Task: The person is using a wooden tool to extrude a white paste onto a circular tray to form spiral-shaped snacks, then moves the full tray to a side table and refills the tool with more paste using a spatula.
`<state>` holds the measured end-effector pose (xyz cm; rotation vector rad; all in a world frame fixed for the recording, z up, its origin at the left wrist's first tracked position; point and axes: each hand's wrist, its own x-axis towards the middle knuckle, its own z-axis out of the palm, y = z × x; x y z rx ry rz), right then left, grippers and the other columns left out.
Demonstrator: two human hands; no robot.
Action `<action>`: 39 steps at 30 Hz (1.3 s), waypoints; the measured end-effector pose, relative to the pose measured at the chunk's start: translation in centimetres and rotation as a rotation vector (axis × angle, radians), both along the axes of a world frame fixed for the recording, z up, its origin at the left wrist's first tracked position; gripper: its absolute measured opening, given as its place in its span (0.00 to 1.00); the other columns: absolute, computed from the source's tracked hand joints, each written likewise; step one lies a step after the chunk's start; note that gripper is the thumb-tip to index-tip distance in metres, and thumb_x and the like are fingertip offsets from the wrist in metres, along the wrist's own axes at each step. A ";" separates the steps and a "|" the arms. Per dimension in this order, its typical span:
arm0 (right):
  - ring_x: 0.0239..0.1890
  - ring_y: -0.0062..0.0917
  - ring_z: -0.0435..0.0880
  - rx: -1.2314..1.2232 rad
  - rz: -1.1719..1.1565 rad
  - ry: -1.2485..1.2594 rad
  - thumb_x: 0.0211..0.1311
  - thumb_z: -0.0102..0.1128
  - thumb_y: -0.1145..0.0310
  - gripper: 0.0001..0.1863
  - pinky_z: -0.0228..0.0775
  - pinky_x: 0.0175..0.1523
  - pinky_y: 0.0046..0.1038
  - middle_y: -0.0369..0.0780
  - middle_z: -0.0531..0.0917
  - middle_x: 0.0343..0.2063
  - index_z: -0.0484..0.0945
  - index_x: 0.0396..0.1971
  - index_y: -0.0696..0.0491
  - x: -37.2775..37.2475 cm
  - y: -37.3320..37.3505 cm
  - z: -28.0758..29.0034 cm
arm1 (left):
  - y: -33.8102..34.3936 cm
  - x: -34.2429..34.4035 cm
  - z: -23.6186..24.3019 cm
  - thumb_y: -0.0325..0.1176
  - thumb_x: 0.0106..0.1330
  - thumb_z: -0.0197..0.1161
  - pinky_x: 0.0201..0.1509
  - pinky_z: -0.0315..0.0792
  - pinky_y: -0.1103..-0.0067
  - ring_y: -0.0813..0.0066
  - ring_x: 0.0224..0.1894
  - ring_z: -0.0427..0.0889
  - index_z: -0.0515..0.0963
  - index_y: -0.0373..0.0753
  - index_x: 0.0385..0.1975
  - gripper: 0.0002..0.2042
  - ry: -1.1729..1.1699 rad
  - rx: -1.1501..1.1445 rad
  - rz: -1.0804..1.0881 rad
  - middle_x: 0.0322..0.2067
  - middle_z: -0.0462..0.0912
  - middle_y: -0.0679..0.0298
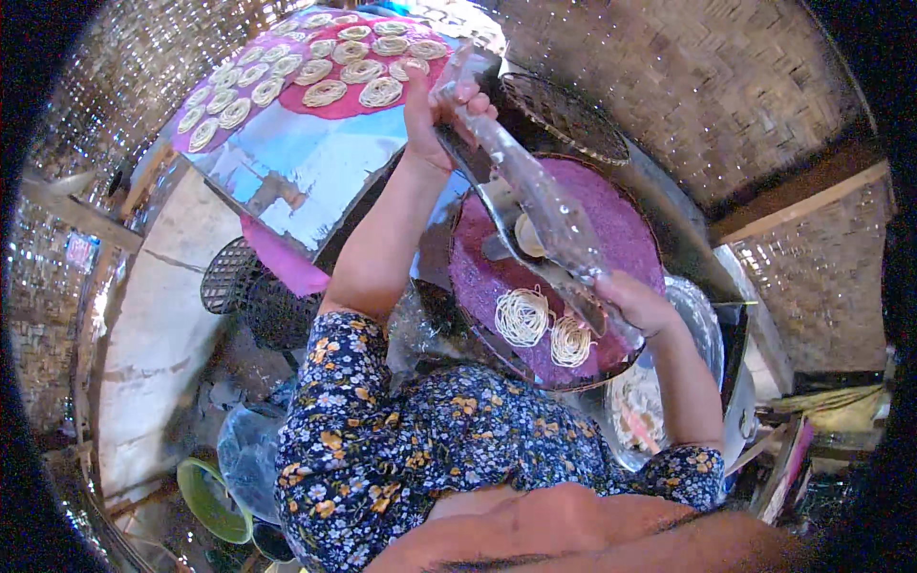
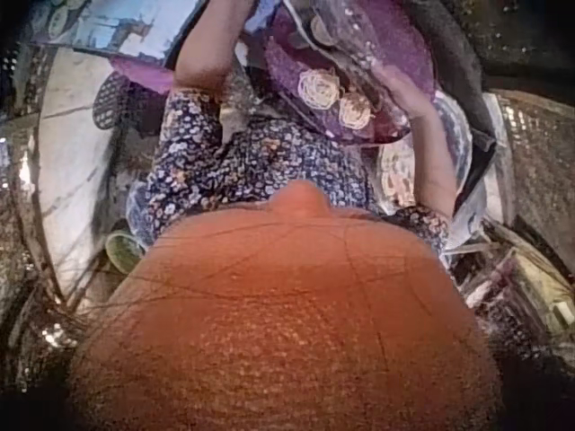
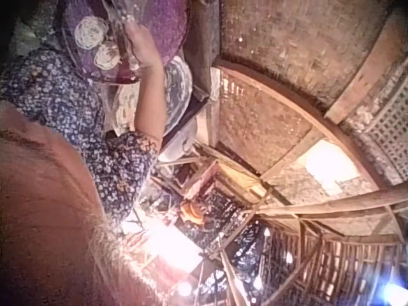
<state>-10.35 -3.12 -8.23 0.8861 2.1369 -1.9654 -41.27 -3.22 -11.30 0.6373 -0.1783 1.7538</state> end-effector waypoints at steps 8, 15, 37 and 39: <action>0.37 0.19 0.71 0.069 -0.034 -0.128 0.50 0.53 0.53 0.28 0.64 0.43 0.24 0.36 0.75 0.37 0.68 0.46 0.59 1.5 -1.1 5.2 | -2.5 1.8 1.3 0.63 0.54 0.43 0.36 0.65 0.74 0.77 0.23 0.69 0.56 0.47 0.56 0.34 -0.025 0.098 0.052 0.17 0.67 0.73; 0.37 0.18 0.71 0.180 -0.083 -0.043 0.47 0.57 0.56 0.28 0.64 0.44 0.24 0.36 0.76 0.35 0.70 0.44 0.61 -0.6 -2.3 6.3 | -3.1 0.1 4.4 0.62 0.55 0.43 0.36 0.66 0.74 0.79 0.22 0.69 0.55 0.44 0.57 0.34 0.003 0.162 0.105 0.16 0.68 0.75; 0.43 0.20 0.72 0.227 -0.076 0.022 0.44 0.60 0.59 0.28 0.61 0.50 0.25 0.40 0.77 0.39 0.69 0.46 0.59 2.0 -3.0 6.3 | -5.2 2.1 4.4 0.59 0.55 0.47 0.36 0.64 0.77 0.81 0.22 0.69 0.59 0.39 0.54 0.33 0.049 0.204 0.055 0.15 0.69 0.74; 0.43 0.21 0.72 0.162 -0.092 -0.024 0.44 0.60 0.58 0.29 0.61 0.50 0.26 0.40 0.77 0.40 0.69 0.46 0.59 2.8 -3.0 6.3 | -5.2 3.0 3.8 0.65 0.54 0.37 0.35 0.65 0.74 0.77 0.20 0.69 0.61 0.46 0.53 0.34 -0.010 0.134 0.048 0.15 0.68 0.75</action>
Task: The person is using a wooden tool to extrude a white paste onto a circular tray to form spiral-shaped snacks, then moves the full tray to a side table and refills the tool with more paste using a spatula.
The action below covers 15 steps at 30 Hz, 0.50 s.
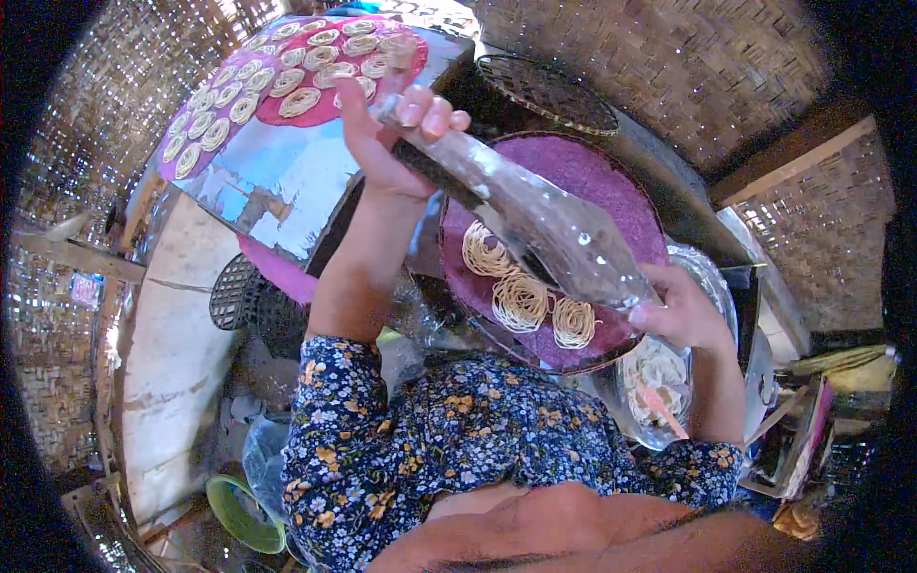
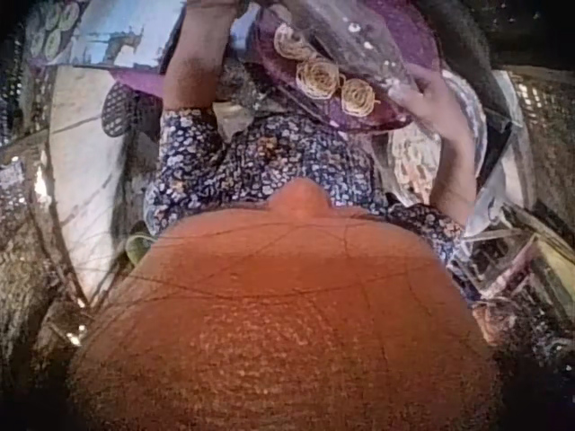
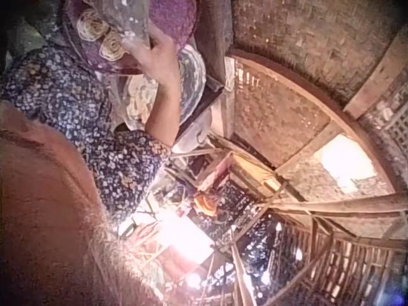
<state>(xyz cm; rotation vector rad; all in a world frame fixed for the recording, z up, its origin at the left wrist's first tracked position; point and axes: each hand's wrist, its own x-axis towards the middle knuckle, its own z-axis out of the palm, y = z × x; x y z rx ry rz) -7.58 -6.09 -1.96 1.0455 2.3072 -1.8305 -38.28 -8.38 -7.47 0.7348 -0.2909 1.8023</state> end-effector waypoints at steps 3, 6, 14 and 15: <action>0.43 0.22 0.72 0.093 0.040 -0.013 0.43 0.60 0.57 0.30 0.61 0.50 0.26 0.41 0.76 0.39 0.69 0.45 0.60 1.0 0.1 -0.6 | 1.3 0.9 -1.0 0.64 0.56 0.32 0.39 0.65 0.77 0.78 0.28 0.70 0.62 0.44 0.52 0.33 -0.022 0.043 -0.253 0.24 0.72 0.71; 0.42 0.23 0.72 0.078 -0.034 0.034 0.42 0.61 0.57 0.31 0.62 0.49 0.26 0.41 0.77 0.38 0.68 0.45 0.60 1.0 -0.1 -1.3 | 3.0 2.8 -2.3 0.60 0.60 0.33 0.44 0.65 0.77 0.76 0.34 0.70 0.64 0.42 0.51 0.30 0.448 -0.616 -0.249 0.28 0.74 0.69; 0.40 0.22 0.73 0.233 -0.050 0.039 0.42 0.62 0.59 0.29 0.63 0.47 0.26 0.41 0.77 0.37 0.69 0.44 0.60 0.8 -0.1 -2.1 | 2.4 4.8 -9.8 0.52 0.63 0.33 0.48 0.62 0.73 0.68 0.41 0.69 0.69 0.39 0.43 0.25 1.205 -0.660 -0.091 0.36 0.73 0.63; 0.40 0.22 0.73 0.231 -0.057 0.042 0.42 0.62 0.59 0.29 0.63 0.47 0.26 0.41 0.77 0.37 0.69 0.44 0.60 0.9 -0.1 -2.3 | 2.4 4.8 -9.9 0.52 0.63 0.33 0.49 0.62 0.72 0.67 0.42 0.69 0.69 0.38 0.42 0.25 1.247 -0.659 -0.058 0.37 0.73 0.62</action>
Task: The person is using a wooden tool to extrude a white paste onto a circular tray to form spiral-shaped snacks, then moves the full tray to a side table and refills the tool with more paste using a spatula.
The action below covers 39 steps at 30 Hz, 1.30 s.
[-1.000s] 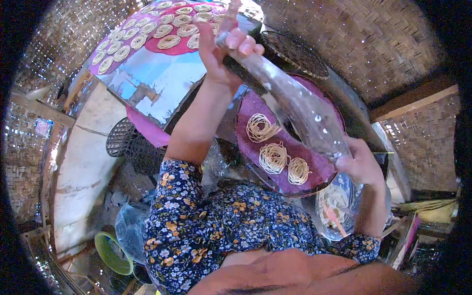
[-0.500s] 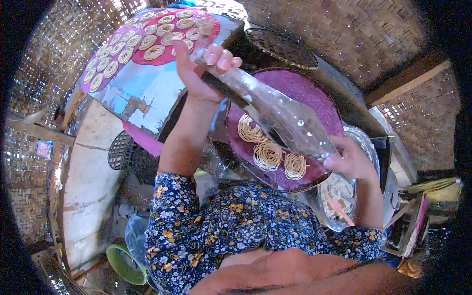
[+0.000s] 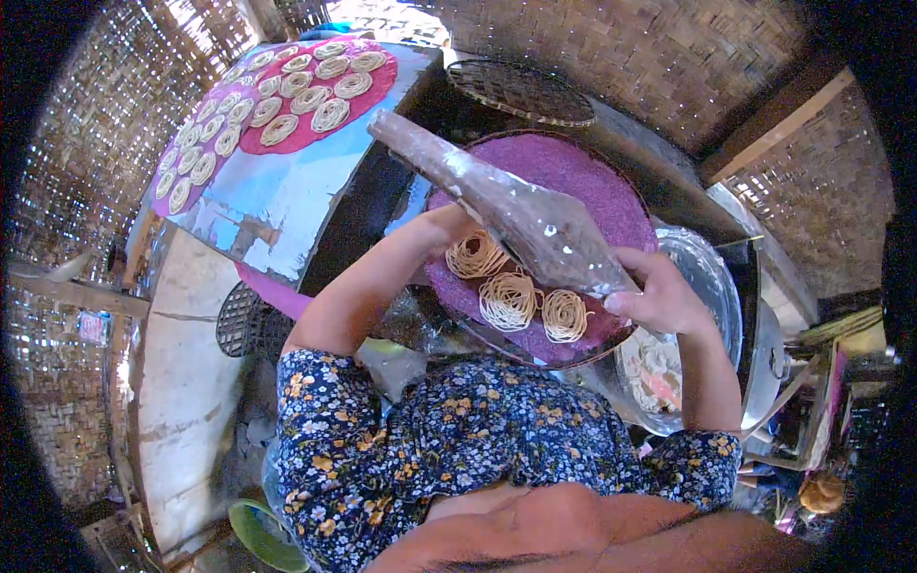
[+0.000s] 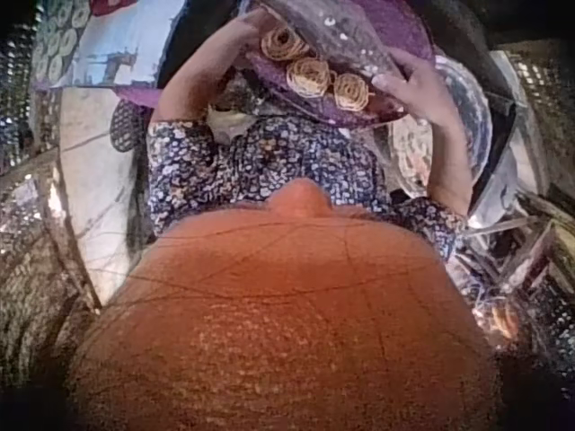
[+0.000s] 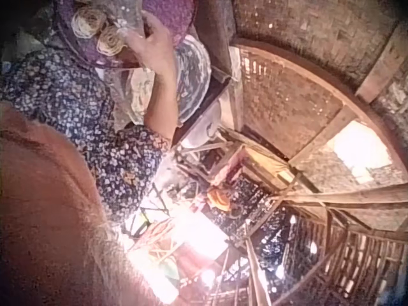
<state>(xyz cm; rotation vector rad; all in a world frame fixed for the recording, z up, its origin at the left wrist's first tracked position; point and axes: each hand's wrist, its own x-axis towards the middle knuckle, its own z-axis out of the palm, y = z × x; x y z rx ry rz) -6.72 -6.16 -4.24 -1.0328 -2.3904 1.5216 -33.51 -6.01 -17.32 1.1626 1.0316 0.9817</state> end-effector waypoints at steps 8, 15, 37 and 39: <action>0.33 0.19 0.72 -0.102 -0.247 0.166 0.44 0.58 0.56 0.27 0.65 0.40 0.23 0.38 0.77 0.30 0.70 0.42 0.60 1.9 1.0 -2.0 | -1.4 -0.8 1.1 0.48 0.60 0.40 0.51 0.52 0.61 0.59 0.50 0.61 0.71 0.47 0.43 0.19 1.031 0.370 -0.009 0.50 0.65 0.59; 0.27 0.18 0.72 -0.084 -0.249 0.272 0.45 0.55 0.48 0.32 0.66 0.31 0.21 0.36 0.76 0.27 0.69 0.43 0.60 2.7 -0.3 -1.0 | -1.3 -2.4 3.4 0.53 0.57 0.44 0.53 0.52 0.62 0.60 0.53 0.58 0.63 0.41 0.51 0.27 1.539 0.698 0.262 0.55 0.59 0.60; 0.19 0.19 0.73 -0.111 -0.103 -0.122 0.60 0.35 0.48 0.26 0.66 0.25 0.22 0.37 0.76 0.20 0.73 0.28 0.58 1.9 1.2 -3.3 | 6.2 -0.7 5.7 0.50 0.62 0.41 0.31 0.64 0.78 0.81 0.14 0.63 0.67 0.45 0.48 0.21 -1.271 0.294 0.034 0.07 0.60 0.75; 0.19 0.19 0.72 -0.049 -0.091 -0.153 0.59 0.37 0.49 0.26 0.65 0.25 0.21 0.37 0.75 0.19 0.73 0.29 0.58 2.6 0.5 -1.5 | 5.1 -0.3 6.0 0.51 0.61 0.40 0.32 0.64 0.77 0.81 0.13 0.62 0.69 0.45 0.47 0.22 -1.300 0.307 -0.031 0.07 0.60 0.75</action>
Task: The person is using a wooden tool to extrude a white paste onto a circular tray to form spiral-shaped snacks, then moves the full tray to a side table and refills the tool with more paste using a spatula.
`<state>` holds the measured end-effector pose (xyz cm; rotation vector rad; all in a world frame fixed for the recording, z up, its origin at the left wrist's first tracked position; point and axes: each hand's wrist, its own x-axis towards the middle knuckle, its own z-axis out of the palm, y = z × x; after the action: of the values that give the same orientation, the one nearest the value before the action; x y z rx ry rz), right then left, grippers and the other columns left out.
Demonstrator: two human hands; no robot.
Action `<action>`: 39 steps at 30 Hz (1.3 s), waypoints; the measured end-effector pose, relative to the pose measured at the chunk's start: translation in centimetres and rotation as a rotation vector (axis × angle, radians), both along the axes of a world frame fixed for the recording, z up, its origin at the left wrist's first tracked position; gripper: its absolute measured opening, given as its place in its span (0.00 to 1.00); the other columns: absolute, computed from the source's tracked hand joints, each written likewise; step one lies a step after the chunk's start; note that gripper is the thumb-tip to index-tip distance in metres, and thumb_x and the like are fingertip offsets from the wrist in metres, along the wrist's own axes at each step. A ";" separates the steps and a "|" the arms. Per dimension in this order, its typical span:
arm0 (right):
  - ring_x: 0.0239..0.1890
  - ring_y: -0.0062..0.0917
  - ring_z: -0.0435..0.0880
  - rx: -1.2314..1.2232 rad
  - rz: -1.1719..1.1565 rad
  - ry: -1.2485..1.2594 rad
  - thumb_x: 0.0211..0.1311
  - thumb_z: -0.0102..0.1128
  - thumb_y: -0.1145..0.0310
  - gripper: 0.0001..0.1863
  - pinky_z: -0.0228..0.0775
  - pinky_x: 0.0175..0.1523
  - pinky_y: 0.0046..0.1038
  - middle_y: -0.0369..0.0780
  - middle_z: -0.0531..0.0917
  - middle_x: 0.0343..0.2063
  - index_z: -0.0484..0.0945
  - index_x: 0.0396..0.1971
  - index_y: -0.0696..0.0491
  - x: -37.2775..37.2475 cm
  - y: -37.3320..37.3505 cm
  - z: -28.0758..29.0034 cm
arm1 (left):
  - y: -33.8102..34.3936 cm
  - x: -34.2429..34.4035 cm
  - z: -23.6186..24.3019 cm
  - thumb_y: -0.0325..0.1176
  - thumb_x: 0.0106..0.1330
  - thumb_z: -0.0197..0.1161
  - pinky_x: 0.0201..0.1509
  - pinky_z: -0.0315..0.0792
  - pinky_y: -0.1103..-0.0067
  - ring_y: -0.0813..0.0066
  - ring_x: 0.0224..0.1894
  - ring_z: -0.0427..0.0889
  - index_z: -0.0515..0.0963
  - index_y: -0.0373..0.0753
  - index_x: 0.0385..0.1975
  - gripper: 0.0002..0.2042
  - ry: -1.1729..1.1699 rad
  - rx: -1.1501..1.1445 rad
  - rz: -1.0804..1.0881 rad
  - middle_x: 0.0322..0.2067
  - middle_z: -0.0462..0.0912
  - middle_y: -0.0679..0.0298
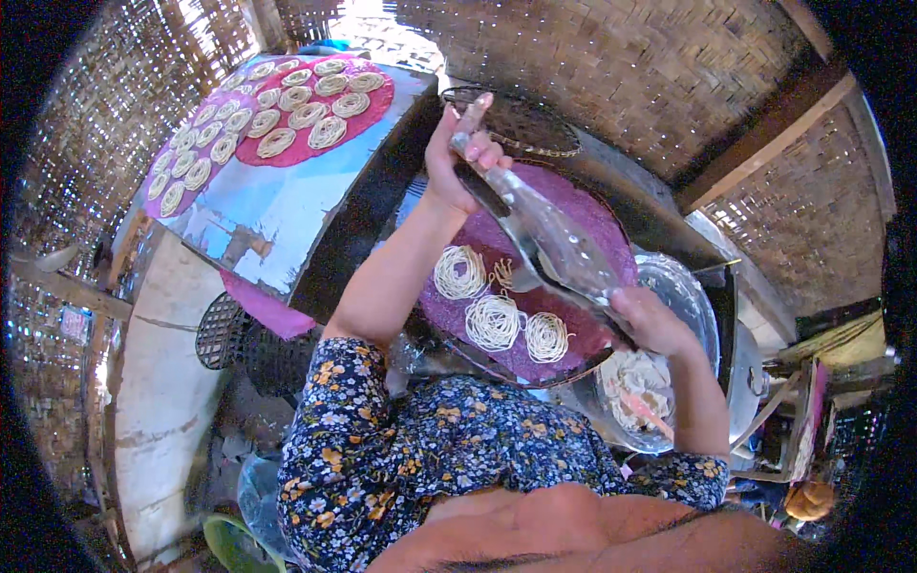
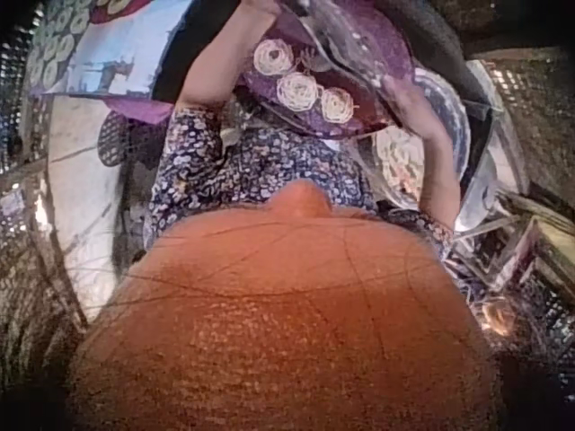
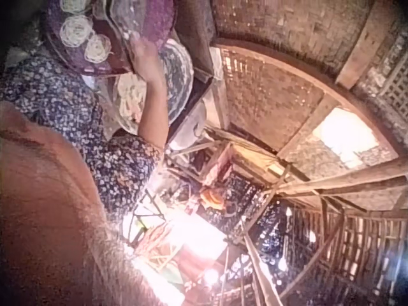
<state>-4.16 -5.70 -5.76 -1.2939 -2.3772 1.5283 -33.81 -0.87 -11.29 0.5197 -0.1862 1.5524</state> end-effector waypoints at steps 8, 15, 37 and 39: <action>0.19 0.18 0.69 0.228 -0.099 -0.037 0.55 0.45 0.51 0.24 0.63 0.24 0.23 0.36 0.73 0.17 0.73 0.36 0.59 -1.8 -0.4 2.4 | 0.9 -2.0 3.5 0.60 0.58 0.38 0.30 0.64 0.74 0.78 0.13 0.64 0.68 0.45 0.46 0.27 -0.043 0.172 -0.026 0.07 0.61 0.74; 0.17 0.17 0.69 0.168 -0.123 -0.033 0.54 0.45 0.50 0.25 0.62 0.23 0.22 0.36 0.73 0.16 0.70 0.42 0.55 0.4 -1.9 3.6 | -1.3 -0.2 3.4 0.61 0.58 0.37 0.32 0.64 0.75 0.78 0.13 0.64 0.68 0.46 0.47 0.28 -0.030 0.183 -0.039 0.07 0.61 0.74; 0.13 0.15 0.67 0.378 -0.069 0.034 0.53 0.46 0.50 0.28 0.60 0.18 0.20 0.34 0.68 0.11 0.69 0.47 0.56 2.3 -3.0 2.0 | -1.9 1.6 3.1 0.62 0.57 0.35 0.35 0.64 0.76 0.80 0.14 0.64 0.66 0.44 0.50 0.32 -0.004 0.198 -0.172 0.09 0.61 0.74; 0.14 0.15 0.67 0.345 -0.095 0.032 0.52 0.47 0.49 0.28 0.60 0.19 0.20 0.34 0.69 0.12 0.70 0.44 0.58 2.6 -3.2 2.3 | -1.2 2.3 3.2 0.63 0.56 0.35 0.39 0.63 0.76 0.77 0.22 0.67 0.66 0.41 0.50 0.34 -0.023 0.205 -0.283 0.18 0.68 0.69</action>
<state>-1.52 -8.93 -3.49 -1.2682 -2.3827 1.0450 -31.56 -2.08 -8.10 0.6086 -0.4217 1.2696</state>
